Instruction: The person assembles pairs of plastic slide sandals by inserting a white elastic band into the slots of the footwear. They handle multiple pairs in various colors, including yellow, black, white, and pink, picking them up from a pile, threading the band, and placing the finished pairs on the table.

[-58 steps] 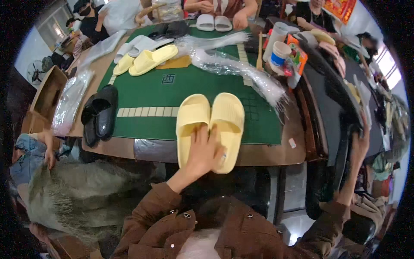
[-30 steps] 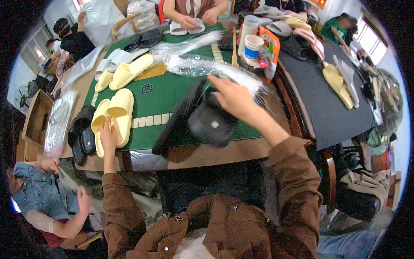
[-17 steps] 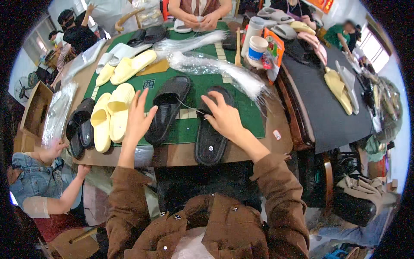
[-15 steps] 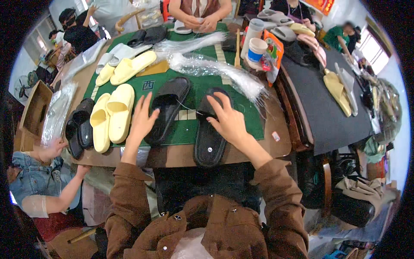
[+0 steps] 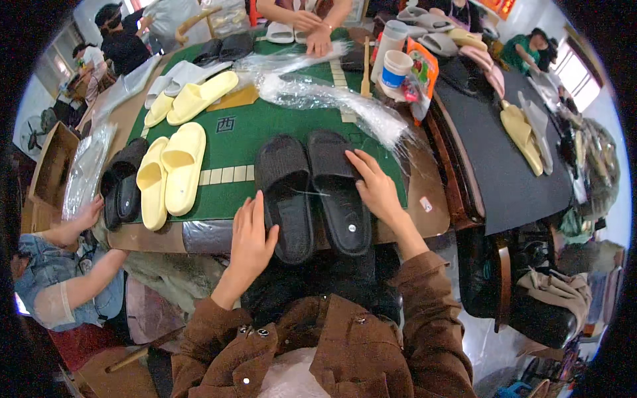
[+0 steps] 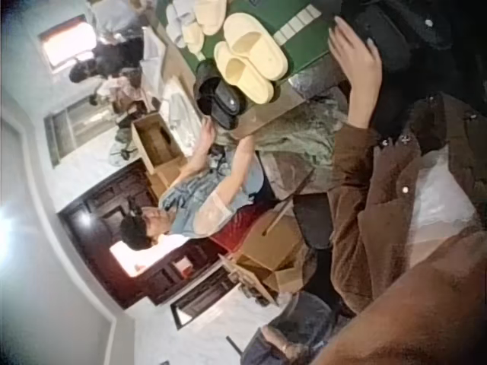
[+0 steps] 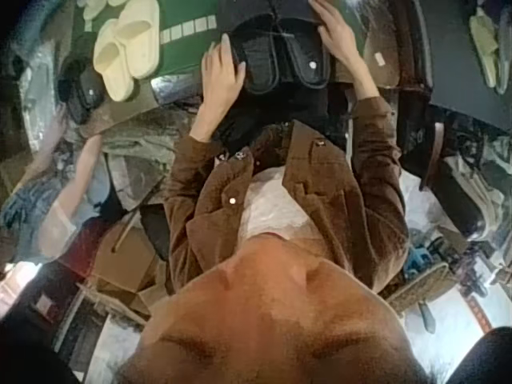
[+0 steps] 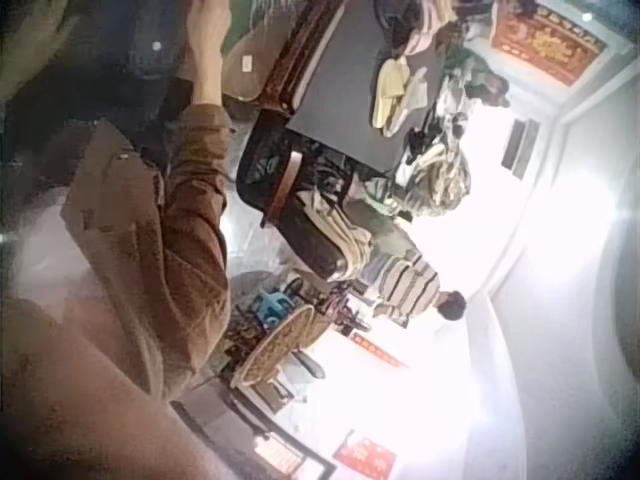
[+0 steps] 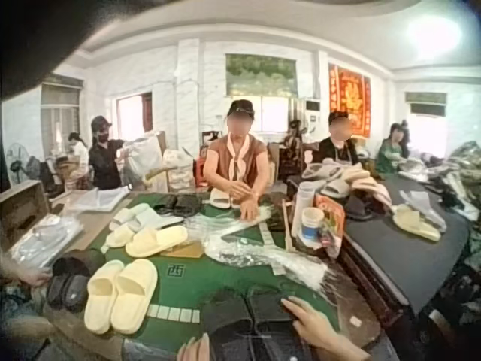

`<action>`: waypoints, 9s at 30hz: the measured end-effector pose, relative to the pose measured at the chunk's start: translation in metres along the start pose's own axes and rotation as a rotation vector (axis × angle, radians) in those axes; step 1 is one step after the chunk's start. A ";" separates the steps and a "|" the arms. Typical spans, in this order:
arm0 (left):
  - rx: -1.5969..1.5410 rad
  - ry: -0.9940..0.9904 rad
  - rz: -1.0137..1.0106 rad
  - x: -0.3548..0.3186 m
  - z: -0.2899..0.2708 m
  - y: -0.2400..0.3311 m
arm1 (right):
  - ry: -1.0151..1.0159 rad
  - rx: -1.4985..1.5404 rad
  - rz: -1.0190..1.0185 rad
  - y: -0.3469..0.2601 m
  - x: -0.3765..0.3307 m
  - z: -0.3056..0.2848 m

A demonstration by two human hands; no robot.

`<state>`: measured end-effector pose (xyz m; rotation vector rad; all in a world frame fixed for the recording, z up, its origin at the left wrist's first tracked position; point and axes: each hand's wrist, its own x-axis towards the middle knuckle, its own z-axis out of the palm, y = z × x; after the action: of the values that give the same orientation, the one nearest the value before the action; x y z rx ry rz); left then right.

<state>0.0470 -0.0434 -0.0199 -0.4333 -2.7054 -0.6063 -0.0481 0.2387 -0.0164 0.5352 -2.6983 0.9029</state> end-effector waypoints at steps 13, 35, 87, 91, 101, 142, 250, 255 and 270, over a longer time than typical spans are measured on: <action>-1.868 -0.955 0.500 0.079 -0.166 0.126 | 0.092 0.163 0.156 0.009 -0.017 -0.004; -2.186 -1.192 0.741 0.068 -0.166 0.151 | 0.153 0.165 0.112 0.002 -0.011 0.007; -1.969 -0.017 -0.019 0.017 -0.053 0.068 | 0.274 1.001 0.448 -0.079 -0.086 -0.106; -1.866 0.150 -0.033 0.015 -0.050 0.050 | 0.241 1.143 0.466 -0.074 -0.089 -0.086; -0.616 -0.159 0.396 0.014 -0.034 0.091 | 0.000 1.466 0.393 -0.097 -0.070 -0.055; -0.361 0.031 -0.144 0.024 0.009 0.027 | 0.088 0.327 0.213 -0.070 -0.038 0.014; -0.795 0.063 -0.279 0.177 0.054 -0.008 | 0.248 0.824 0.073 -0.015 0.105 0.074; -0.777 0.051 -0.314 0.177 0.062 -0.016 | 0.190 0.911 0.099 -0.012 0.105 0.076; -0.747 0.138 -0.279 0.169 0.067 -0.017 | 0.210 0.752 0.119 -0.022 0.103 0.074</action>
<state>-0.1281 0.0095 -0.0188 -0.1658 -2.3376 -1.6658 -0.1403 0.1492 -0.0273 0.3767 -2.1538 1.8974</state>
